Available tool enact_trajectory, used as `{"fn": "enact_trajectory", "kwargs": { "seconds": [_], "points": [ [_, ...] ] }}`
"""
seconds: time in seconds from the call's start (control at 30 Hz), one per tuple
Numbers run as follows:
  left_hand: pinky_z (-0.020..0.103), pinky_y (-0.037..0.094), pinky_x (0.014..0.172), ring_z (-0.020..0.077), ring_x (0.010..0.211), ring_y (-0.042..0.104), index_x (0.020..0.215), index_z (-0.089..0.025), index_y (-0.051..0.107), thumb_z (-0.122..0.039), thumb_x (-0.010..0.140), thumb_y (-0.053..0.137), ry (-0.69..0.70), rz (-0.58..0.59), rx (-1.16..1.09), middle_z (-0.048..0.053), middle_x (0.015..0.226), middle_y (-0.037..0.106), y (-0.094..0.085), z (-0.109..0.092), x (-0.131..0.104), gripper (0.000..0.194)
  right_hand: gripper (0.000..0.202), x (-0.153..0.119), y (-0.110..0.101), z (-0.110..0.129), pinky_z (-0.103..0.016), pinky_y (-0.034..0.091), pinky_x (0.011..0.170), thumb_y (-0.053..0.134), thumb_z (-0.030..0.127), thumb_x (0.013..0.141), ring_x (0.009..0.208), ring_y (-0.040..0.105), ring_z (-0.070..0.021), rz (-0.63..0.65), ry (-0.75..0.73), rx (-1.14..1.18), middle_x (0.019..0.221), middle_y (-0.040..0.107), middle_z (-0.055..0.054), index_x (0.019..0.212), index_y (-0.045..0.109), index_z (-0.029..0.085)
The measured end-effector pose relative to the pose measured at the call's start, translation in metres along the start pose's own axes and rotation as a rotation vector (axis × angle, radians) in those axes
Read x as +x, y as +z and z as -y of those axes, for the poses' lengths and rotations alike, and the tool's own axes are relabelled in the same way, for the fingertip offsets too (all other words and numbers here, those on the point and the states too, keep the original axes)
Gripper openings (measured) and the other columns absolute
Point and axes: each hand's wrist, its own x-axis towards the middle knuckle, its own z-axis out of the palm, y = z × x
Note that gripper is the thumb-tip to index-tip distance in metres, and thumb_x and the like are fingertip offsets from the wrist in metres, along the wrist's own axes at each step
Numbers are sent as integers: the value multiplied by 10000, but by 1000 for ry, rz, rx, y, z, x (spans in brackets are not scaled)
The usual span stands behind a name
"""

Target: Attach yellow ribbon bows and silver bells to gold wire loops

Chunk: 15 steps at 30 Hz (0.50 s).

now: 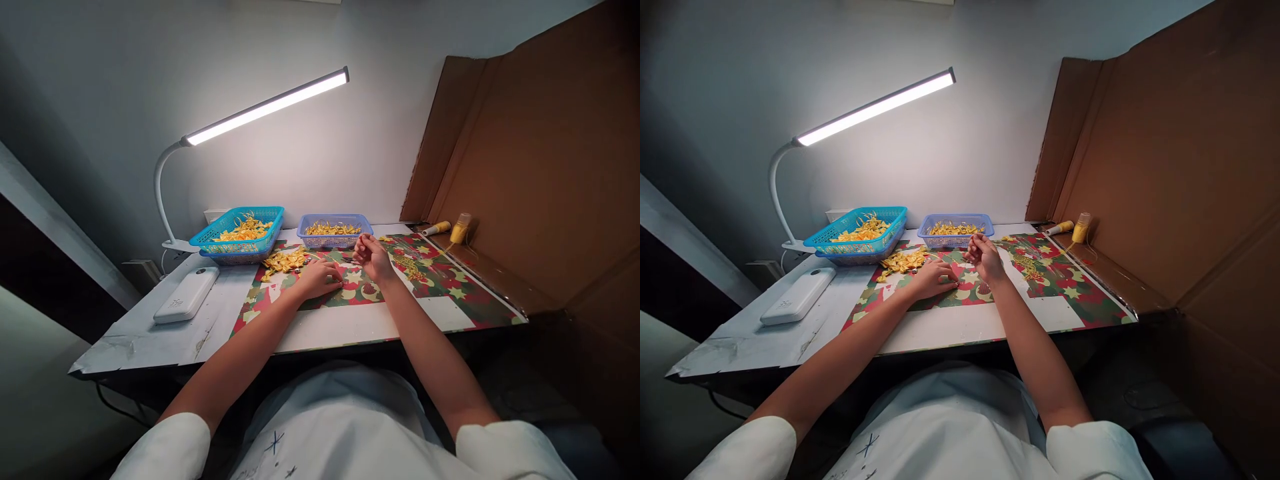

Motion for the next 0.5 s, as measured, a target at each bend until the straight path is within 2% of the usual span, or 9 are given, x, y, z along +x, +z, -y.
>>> {"fn": "enact_trajectory", "kwargs": {
  "seconds": [0.17, 0.3, 0.4, 0.5],
  "points": [
    [357, 398, 846, 236, 914, 594, 833, -231, 743, -314, 814, 595, -17, 33, 29, 58, 891, 706, -3, 4, -3, 170, 225, 4, -12, 15, -169, 348, 417, 668, 228, 820, 443, 345, -63, -42, -91, 76, 535, 368, 77, 688, 487, 213],
    [350, 391, 896, 232, 956, 594, 858, -235, 738, -288, 772, 602, -78, 36, 59, 44, 957, 707, -19, 12, -5, 169, 240, 6, -22, 30, -156, 372, 434, 610, 220, 868, 432, 336, -52, -89, -178, 149, 533, 338, 83, 675, 467, 208],
    [352, 408, 861, 260, 981, 582, 950, -203, 716, -266, 733, 591, -233, -39, 108, 80, 1017, 692, -39, 27, -12, 258, 225, 5, -26, 35, -146, 380, 443, 583, 217, 886, 423, 333, -44, -109, -216, 172, 526, 333, 89, 688, 476, 208],
    [314, 414, 676, 250, 799, 608, 824, -182, 710, -351, 720, 599, -403, -41, 124, 82, 848, 696, -54, 39, -21, 228, 213, 6, -27, 34, -159, 393, 445, 611, 239, 870, 423, 348, -44, -108, -224, 150, 525, 352, 89, 694, 494, 210]
  ]
}}
